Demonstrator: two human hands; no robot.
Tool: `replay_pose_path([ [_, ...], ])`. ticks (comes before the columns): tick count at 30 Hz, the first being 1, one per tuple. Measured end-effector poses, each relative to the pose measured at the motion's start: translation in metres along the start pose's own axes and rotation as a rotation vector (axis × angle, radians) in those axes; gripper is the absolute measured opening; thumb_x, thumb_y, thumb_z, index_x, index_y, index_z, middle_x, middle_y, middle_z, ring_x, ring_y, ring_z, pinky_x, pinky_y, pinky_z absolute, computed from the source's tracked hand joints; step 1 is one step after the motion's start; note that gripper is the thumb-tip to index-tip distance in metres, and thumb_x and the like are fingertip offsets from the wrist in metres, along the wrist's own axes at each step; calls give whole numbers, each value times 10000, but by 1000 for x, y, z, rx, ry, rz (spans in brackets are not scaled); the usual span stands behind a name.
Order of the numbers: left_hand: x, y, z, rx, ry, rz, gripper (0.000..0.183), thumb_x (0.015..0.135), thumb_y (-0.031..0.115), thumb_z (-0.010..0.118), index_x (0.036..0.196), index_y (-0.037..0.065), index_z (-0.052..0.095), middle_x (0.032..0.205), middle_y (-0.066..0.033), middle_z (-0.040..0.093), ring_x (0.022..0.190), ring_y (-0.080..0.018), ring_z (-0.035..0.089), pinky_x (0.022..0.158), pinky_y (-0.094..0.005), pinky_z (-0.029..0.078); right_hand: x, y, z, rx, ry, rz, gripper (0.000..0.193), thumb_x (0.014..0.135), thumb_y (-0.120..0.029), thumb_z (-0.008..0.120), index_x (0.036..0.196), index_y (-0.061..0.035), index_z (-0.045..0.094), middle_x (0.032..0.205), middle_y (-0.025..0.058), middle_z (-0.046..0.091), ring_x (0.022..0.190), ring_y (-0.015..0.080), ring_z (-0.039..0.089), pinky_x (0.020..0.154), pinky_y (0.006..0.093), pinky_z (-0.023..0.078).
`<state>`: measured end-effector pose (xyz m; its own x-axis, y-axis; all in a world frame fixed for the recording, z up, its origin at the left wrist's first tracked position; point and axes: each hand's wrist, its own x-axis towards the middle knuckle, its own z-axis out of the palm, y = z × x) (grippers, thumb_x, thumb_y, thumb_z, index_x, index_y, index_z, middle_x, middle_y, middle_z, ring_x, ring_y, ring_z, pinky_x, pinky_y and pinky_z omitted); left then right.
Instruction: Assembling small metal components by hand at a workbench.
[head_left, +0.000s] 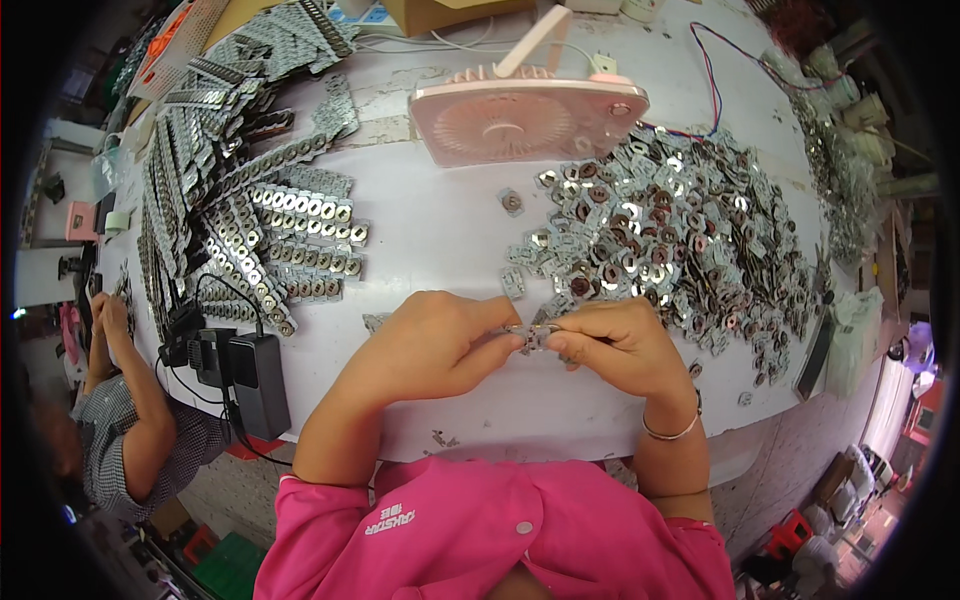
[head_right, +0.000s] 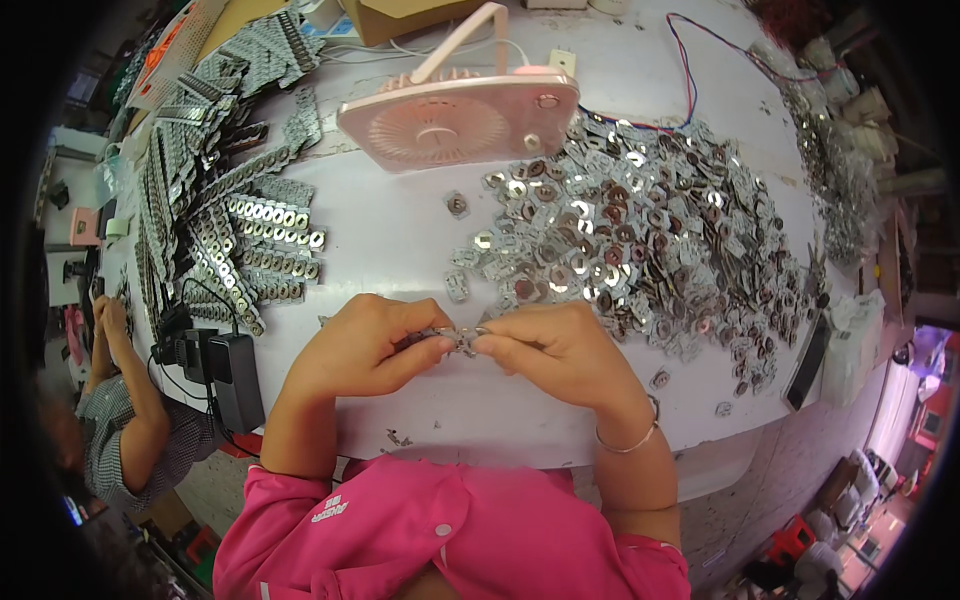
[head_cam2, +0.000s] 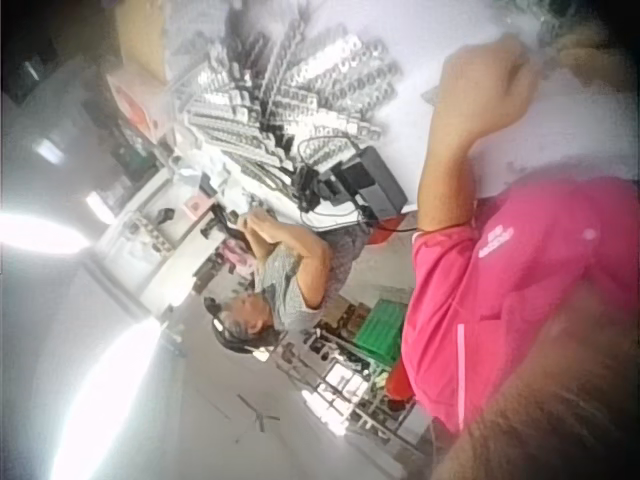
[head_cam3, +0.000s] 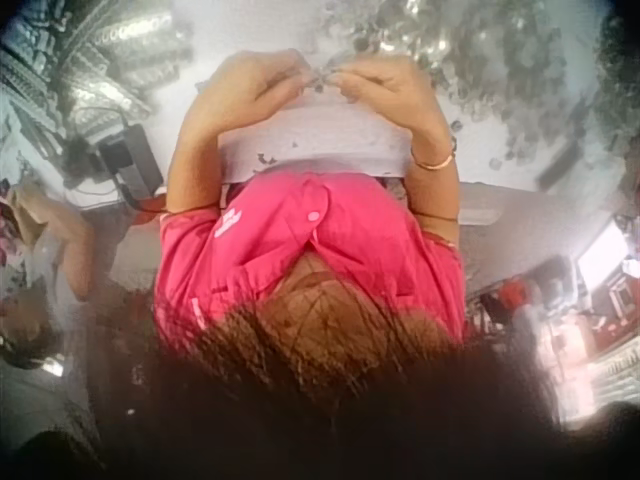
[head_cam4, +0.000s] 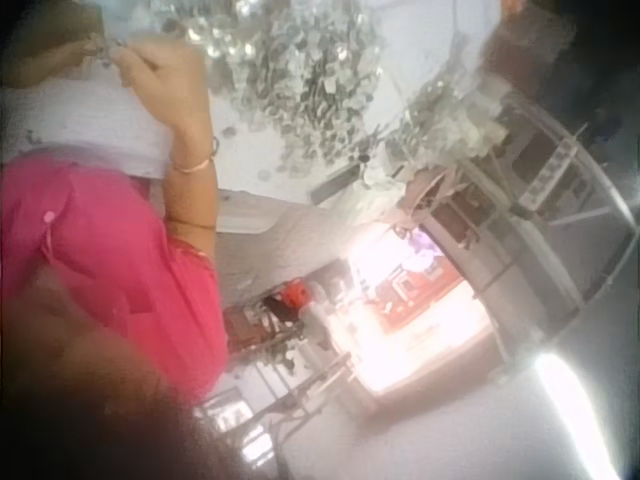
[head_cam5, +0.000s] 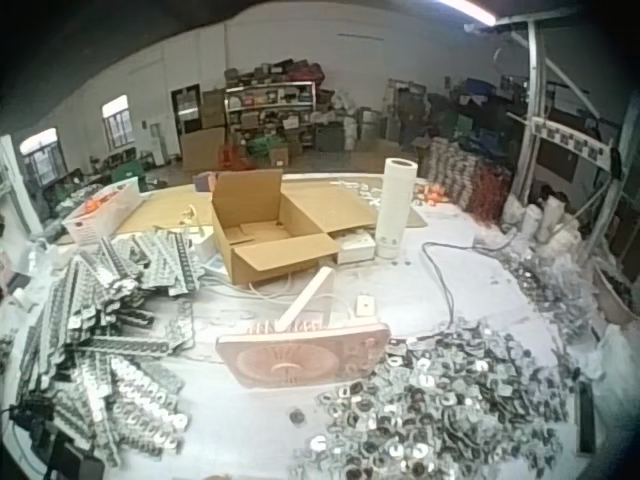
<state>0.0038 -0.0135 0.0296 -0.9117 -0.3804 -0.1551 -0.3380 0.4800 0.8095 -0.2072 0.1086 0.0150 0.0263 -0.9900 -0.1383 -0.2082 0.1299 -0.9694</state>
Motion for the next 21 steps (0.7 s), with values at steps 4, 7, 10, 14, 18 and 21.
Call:
replay_pose_path([
  [4,-1,0,-1,-224,-35,-27,113,926,144,630,942,34,653,716,-89,679,534,-171,604,516,-295,456,0,-5,10,232,-53,128,183,961,-148,616,884,13,657,644,10,585,559,79,579,506,253,434],
  [7,-2,8,-4,-429,-34,0,96,921,137,626,944,45,647,734,-75,677,558,-188,602,532,-310,460,-4,-6,13,568,-78,192,179,978,-152,588,923,10,637,661,-21,583,558,61,552,501,247,422],
  [10,3,17,4,-193,197,60,98,884,149,656,918,62,626,727,-71,643,589,-285,612,555,-359,465,-2,-2,16,440,96,148,163,973,-139,580,899,4,608,668,-17,575,549,62,508,499,253,404],
  [14,11,13,19,366,393,175,118,857,141,689,936,83,623,720,-45,625,563,-245,600,551,-344,462,1,5,26,-111,367,-102,165,950,-124,598,839,-7,565,654,1,536,559,56,448,495,259,370],
  [18,15,8,28,385,522,188,142,829,132,711,933,93,624,693,-28,603,534,-225,576,538,-341,451,3,1,26,-23,358,-48,173,937,-126,611,822,-8,559,613,0,487,564,41,413,491,249,345],
  [21,18,12,25,379,542,164,155,821,140,718,935,87,626,671,-25,583,516,-226,558,538,-340,453,-1,7,26,155,367,64,175,940,-126,608,817,-8,568,598,-10,476,563,36,398,489,243,332],
])
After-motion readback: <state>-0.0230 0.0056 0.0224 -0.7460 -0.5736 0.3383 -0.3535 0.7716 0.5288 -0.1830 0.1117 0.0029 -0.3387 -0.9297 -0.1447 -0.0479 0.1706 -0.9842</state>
